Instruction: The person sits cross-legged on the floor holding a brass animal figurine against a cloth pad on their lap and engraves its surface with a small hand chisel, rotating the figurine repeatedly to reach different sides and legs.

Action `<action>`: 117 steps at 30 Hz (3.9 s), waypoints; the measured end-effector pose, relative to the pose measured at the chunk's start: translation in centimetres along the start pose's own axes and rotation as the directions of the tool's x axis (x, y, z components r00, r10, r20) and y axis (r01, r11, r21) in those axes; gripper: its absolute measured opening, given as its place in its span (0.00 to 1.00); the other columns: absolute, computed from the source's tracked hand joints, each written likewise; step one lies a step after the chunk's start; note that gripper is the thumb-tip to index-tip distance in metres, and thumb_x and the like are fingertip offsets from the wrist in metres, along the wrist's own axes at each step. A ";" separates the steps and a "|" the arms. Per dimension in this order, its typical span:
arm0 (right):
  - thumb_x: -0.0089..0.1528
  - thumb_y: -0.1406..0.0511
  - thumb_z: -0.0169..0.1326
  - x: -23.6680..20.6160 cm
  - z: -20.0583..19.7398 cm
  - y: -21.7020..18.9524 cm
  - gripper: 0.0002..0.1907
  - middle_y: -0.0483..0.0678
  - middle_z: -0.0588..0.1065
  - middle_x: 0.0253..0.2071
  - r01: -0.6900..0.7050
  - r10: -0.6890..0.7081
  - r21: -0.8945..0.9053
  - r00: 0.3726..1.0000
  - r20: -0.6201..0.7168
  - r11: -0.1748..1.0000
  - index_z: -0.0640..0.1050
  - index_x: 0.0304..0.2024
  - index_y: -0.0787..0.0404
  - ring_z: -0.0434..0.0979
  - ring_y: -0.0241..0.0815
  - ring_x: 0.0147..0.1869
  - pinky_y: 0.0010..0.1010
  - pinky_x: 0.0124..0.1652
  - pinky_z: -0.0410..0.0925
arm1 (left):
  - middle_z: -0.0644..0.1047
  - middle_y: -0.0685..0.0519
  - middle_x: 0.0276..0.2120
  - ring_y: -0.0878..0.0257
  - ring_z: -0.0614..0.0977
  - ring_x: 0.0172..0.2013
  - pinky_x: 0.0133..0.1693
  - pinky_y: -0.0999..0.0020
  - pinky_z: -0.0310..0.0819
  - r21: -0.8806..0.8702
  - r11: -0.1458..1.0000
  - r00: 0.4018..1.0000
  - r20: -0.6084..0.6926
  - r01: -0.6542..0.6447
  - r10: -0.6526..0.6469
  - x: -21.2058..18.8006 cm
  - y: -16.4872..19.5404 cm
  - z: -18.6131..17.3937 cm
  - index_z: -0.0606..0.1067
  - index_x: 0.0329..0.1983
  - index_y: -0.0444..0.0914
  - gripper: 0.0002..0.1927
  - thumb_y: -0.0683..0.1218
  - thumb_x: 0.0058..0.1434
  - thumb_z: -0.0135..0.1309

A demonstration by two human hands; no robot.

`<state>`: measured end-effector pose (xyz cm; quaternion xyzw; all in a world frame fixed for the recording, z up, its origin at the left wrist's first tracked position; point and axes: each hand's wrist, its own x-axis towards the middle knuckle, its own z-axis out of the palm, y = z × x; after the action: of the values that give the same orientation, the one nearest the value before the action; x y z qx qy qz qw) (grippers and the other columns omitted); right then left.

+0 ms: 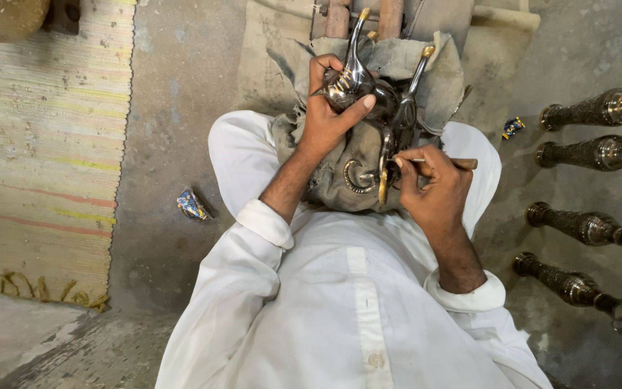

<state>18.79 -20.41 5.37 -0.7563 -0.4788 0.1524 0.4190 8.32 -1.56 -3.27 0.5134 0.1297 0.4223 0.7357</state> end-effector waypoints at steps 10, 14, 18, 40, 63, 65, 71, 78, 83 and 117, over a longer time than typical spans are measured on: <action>0.64 0.76 0.63 0.0 -0.8 1.2 0.04 0.50 0.82 0.33 -0.090 0.085 0.063 0.993 0.084 0.994 0.82 0.40 0.67 0.80 0.37 0.31 0.24 0.31 0.66 | 0.78 0.46 0.52 0.65 0.80 0.51 0.55 0.67 0.78 -0.014 1.000 1.000 -0.002 -0.009 0.009 0.0 -0.3 -0.1 0.55 0.58 0.42 0.29 0.35 0.66 0.62; 0.65 0.79 0.58 2.3 -0.7 2.0 0.07 0.53 0.81 0.45 0.212 -0.210 0.210 0.977 -0.034 0.955 0.79 0.45 0.68 0.83 0.40 0.50 0.26 0.50 0.74 | 0.78 0.47 0.52 0.65 0.80 0.52 0.56 0.68 0.77 -0.001 1.000 1.000 0.016 -0.022 0.022 0.1 -0.4 -0.3 0.56 0.58 0.42 0.29 0.36 0.66 0.63; 0.65 0.80 0.59 5.9 -1.1 2.4 0.07 0.53 0.82 0.46 0.441 -0.447 0.102 0.894 0.041 0.892 0.80 0.43 0.68 0.85 0.45 0.52 0.31 0.52 0.76 | 0.77 0.49 0.50 0.67 0.80 0.50 0.54 0.69 0.78 0.003 1.000 1.000 0.020 -0.018 0.018 0.3 -0.3 -0.4 0.57 0.58 0.41 0.29 0.36 0.66 0.63; 0.65 0.78 0.59 8.0 -1.9 1.8 0.05 0.53 0.82 0.43 0.543 -0.540 0.039 0.820 0.189 0.839 0.80 0.41 0.67 0.85 0.48 0.50 0.33 0.48 0.77 | 0.76 0.53 0.45 0.69 0.79 0.45 0.47 0.72 0.78 0.021 1.000 1.000 0.011 -0.001 0.000 0.4 0.3 -0.2 0.58 0.57 0.40 0.28 0.37 0.65 0.64; 0.63 0.77 0.60 6.3 -2.1 -0.2 0.06 0.52 0.81 0.40 0.394 -0.379 -0.103 0.915 0.136 0.913 0.79 0.40 0.66 0.85 0.48 0.43 0.32 0.42 0.74 | 0.77 0.51 0.47 0.68 0.81 0.47 0.50 0.69 0.81 0.020 1.000 0.999 0.037 0.004 -0.005 0.4 -0.1 -0.6 0.57 0.58 0.41 0.29 0.38 0.66 0.64; 0.63 0.77 0.60 5.9 -1.9 -0.3 0.06 0.52 0.81 0.39 0.350 -0.340 -0.096 0.934 0.111 0.932 0.79 0.41 0.67 0.85 0.47 0.43 0.31 0.42 0.74 | 0.76 0.51 0.47 0.68 0.80 0.48 0.51 0.69 0.81 0.031 1.000 0.999 0.037 -0.003 0.001 0.5 -0.1 -0.6 0.57 0.58 0.41 0.29 0.38 0.66 0.64; 0.63 0.78 0.60 4.9 -1.5 -0.5 0.05 0.53 0.80 0.39 0.265 -0.262 -0.036 0.963 0.056 0.964 0.79 0.41 0.68 0.85 0.44 0.42 0.29 0.42 0.75 | 0.77 0.50 0.48 0.66 0.80 0.49 0.51 0.68 0.80 0.038 0.999 0.999 0.041 0.004 -0.006 0.3 -0.1 -0.5 0.57 0.58 0.41 0.29 0.38 0.66 0.64; 0.63 0.78 0.60 4.2 -1.2 -0.7 0.05 0.53 0.80 0.38 0.266 -0.266 -0.047 0.964 0.011 0.963 0.79 0.40 0.68 0.85 0.44 0.42 0.29 0.42 0.75 | 0.77 0.49 0.50 0.66 0.81 0.51 0.54 0.67 0.80 0.026 1.000 0.999 0.054 -0.002 0.001 0.4 -0.1 -0.5 0.56 0.58 0.41 0.29 0.38 0.66 0.64; 0.62 0.78 0.60 3.2 -0.9 -0.8 0.05 0.52 0.81 0.37 0.217 -0.219 -0.075 0.975 -0.022 0.973 0.79 0.39 0.68 0.84 0.42 0.38 0.28 0.39 0.72 | 0.77 0.49 0.49 0.66 0.80 0.50 0.52 0.68 0.79 0.063 0.998 0.999 0.044 0.000 -0.003 0.3 -0.1 -0.6 0.56 0.58 0.41 0.30 0.38 0.66 0.64; 0.65 0.76 0.61 0.3 0.3 0.1 0.04 0.47 0.82 0.33 -0.014 0.014 0.007 0.999 -0.049 1.000 0.78 0.39 0.67 0.80 0.29 0.29 0.18 0.27 0.62 | 0.78 0.43 0.54 0.63 0.81 0.54 0.58 0.65 0.79 -0.004 1.000 0.999 0.052 0.007 -0.007 0.0 -0.3 -0.6 0.55 0.59 0.43 0.29 0.36 0.67 0.62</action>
<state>18.84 -20.07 5.14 -0.7617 -0.4625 0.1386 0.4320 8.08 -1.18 -3.80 0.5220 0.1116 0.4066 0.7415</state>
